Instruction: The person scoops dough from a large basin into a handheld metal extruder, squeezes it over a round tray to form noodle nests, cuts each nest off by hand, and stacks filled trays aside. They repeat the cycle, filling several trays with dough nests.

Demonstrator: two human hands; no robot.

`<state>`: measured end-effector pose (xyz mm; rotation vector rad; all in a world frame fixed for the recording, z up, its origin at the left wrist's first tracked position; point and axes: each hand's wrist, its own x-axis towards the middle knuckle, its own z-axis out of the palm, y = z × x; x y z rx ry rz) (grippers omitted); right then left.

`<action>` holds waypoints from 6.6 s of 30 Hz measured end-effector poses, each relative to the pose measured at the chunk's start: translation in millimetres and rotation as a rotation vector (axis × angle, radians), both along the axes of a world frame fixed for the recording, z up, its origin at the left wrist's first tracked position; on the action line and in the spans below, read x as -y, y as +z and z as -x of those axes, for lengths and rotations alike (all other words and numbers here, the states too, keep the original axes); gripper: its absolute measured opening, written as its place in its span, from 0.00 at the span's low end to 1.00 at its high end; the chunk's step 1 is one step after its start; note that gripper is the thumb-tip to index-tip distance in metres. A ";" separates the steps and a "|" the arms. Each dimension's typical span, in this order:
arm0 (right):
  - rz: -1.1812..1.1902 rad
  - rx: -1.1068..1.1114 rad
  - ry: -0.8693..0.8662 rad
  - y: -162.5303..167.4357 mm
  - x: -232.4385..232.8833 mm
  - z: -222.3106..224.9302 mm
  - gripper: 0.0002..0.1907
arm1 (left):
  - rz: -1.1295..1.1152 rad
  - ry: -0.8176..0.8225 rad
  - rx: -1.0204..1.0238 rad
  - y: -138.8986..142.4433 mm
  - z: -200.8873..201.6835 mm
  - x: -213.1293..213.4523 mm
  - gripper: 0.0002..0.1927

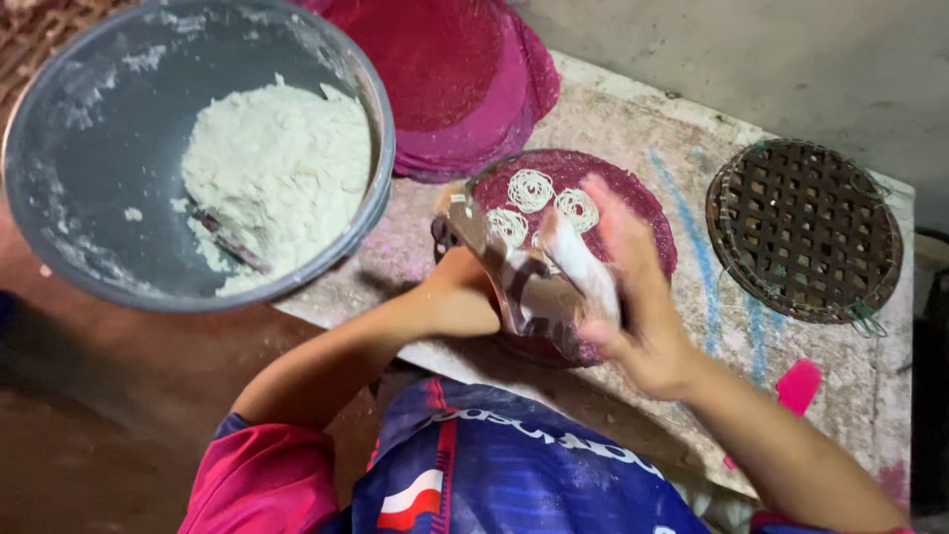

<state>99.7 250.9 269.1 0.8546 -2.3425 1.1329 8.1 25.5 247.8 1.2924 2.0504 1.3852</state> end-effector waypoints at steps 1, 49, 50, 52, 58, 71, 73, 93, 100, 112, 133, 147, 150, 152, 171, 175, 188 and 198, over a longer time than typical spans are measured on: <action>0.098 0.359 0.136 -2.2 -18.8 1.5 0.46 | -0.073 0.017 0.168 -0.3 -1.5 -2.3 0.16; -0.192 1.554 -0.121 -67.1 -73.7 35.8 0.49 | -1.503 -0.346 1.337 -173.2 108.6 -62.9 0.11; -0.083 1.599 -0.089 -65.0 -73.4 33.9 0.49 | -1.501 -0.288 1.342 -174.9 105.3 -64.1 0.11; -0.055 1.636 -0.114 -60.1 -78.2 31.7 0.48 | -1.517 -0.268 1.330 -176.4 98.1 -73.1 0.12; -0.179 1.432 -0.208 -61.6 -86.2 41.1 0.46 | -1.554 -0.489 1.268 -170.2 123.7 -88.5 0.10; -0.206 1.384 -0.281 -72.4 -98.7 46.1 0.44 | -1.522 -0.394 1.197 -153.9 122.3 -94.0 0.12; -0.163 1.345 -0.237 -80.2 -101.9 48.0 0.43 | -1.343 -0.182 1.306 -153.5 129.4 -86.8 0.17; 0.166 1.284 -0.041 -106.5 -131.7 -8.7 0.44 | -0.299 0.320 0.848 -174.5 51.6 -33.9 0.33; 0.410 1.706 -0.240 -66.6 -125.0 -34.6 0.38 | -1.236 -0.409 1.456 -140.8 58.3 -122.1 0.28; -0.043 1.491 -0.407 -68.0 -117.9 -34.0 0.47 | -1.363 -0.257 1.575 -173.1 57.8 -148.9 0.13; -0.026 1.314 -0.552 -75.1 -135.6 -23.1 0.38 | -1.064 -0.137 1.606 -174.8 89.8 -167.1 0.24; 0.055 1.124 -0.556 -110.6 -152.7 -38.9 0.31 | 0.217 0.101 0.212 -223.0 40.3 -102.5 0.33; 0.082 1.142 -0.493 -112.9 -162.2 -44.1 0.34 | 0.365 0.140 0.063 -185.4 39.2 -86.3 0.35; 0.158 1.216 -0.353 -110.7 -164.0 -44.4 0.37 | 0.236 0.227 0.232 -164.4 53.5 -97.6 0.32; -0.278 1.376 -0.653 -71.9 -166.4 14.5 0.37 | -1.337 -0.135 1.647 -179.2 111.5 -215.8 0.22; -0.131 1.198 -0.643 -66.8 -162.0 22.1 0.35 | -1.337 -0.123 1.588 -171.0 127.1 -224.6 0.22; -0.195 1.165 -0.752 -65.5 -168.0 20.5 0.31 | -1.329 -0.152 1.576 -157.8 128.2 -235.5 0.21; -0.033 1.042 -0.584 -94.3 -189.1 6.5 0.30 | 0.094 0.025 1.134 -207.5 109.2 -212.5 0.38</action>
